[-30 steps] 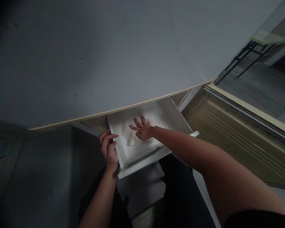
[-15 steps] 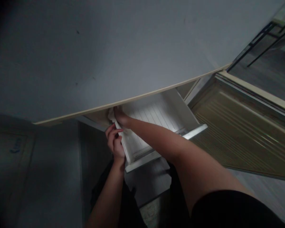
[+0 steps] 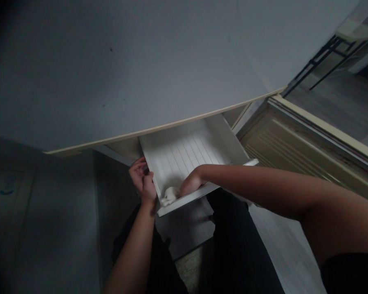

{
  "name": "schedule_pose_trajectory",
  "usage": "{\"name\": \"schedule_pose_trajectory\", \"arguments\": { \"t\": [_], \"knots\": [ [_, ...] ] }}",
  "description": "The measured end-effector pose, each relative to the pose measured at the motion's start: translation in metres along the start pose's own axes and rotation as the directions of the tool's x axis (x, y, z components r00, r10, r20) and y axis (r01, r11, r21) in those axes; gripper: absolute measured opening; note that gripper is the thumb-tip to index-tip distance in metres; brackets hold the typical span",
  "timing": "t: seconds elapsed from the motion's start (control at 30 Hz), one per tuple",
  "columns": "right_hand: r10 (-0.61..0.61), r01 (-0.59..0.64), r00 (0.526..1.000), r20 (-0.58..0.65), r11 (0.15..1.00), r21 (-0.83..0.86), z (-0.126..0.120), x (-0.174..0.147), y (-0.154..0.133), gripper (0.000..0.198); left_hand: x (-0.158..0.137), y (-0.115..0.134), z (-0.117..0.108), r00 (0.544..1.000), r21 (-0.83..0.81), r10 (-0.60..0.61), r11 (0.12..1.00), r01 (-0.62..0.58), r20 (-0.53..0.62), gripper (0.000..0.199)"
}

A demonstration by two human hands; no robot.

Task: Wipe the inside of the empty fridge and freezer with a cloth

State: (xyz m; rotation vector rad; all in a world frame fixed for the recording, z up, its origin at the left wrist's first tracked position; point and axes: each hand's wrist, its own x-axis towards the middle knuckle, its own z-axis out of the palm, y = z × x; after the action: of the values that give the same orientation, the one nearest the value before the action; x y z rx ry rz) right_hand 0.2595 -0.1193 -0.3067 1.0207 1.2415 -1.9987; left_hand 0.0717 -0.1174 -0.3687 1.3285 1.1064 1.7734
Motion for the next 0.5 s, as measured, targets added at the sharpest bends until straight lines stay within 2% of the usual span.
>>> {"name": "schedule_pose_trajectory", "arguments": {
  "t": [0.07, 0.17, 0.23, 0.37, 0.43, 0.5],
  "knots": [
    [0.091, -0.097, 0.994, -0.066, 0.992, -0.082, -0.016, -0.019, 0.015, 0.026, 0.001, -0.001, -0.001, 1.0, 0.018, -0.004, 1.0, 0.004, 0.021, 0.035],
    [0.2, -0.22, 0.951, -0.235, 0.973, -0.061, -0.035, -0.056, 0.045, 0.024, 0.001, -0.003, -0.002, 0.999, 0.061, -0.016, 0.998, 0.014, 0.032, 0.035],
    [0.252, -0.285, 0.899, -0.358, 0.957, -0.043, -0.042, -0.081, 0.068, 0.021, 0.002, -0.003, -0.002, 0.999, 0.069, -0.008, 0.998, 0.005, 0.031, 0.036],
    [0.299, -0.426, 0.784, -0.544, 0.896, -0.122, -0.052, -0.117, 0.112, 0.017, 0.003, -0.002, -0.002, 0.999, 0.06, 0.025, 0.998, -0.027, 0.032, 0.035],
    [0.249, -0.47, 0.756, -0.605, 0.85, -0.239, -0.059, -0.123, 0.128, 0.017, 0.004, -0.001, -0.002, 0.999, 0.062, 0.031, 0.998, -0.033, 0.031, 0.035],
    [0.038, -0.445, 0.742, -0.669, 0.774, -0.45, -0.069, -0.122, 0.139, 0.012, 0.003, -0.001, -0.002, 0.999, 0.058, 0.031, 0.998, -0.033, 0.032, 0.035]
  ]
}}
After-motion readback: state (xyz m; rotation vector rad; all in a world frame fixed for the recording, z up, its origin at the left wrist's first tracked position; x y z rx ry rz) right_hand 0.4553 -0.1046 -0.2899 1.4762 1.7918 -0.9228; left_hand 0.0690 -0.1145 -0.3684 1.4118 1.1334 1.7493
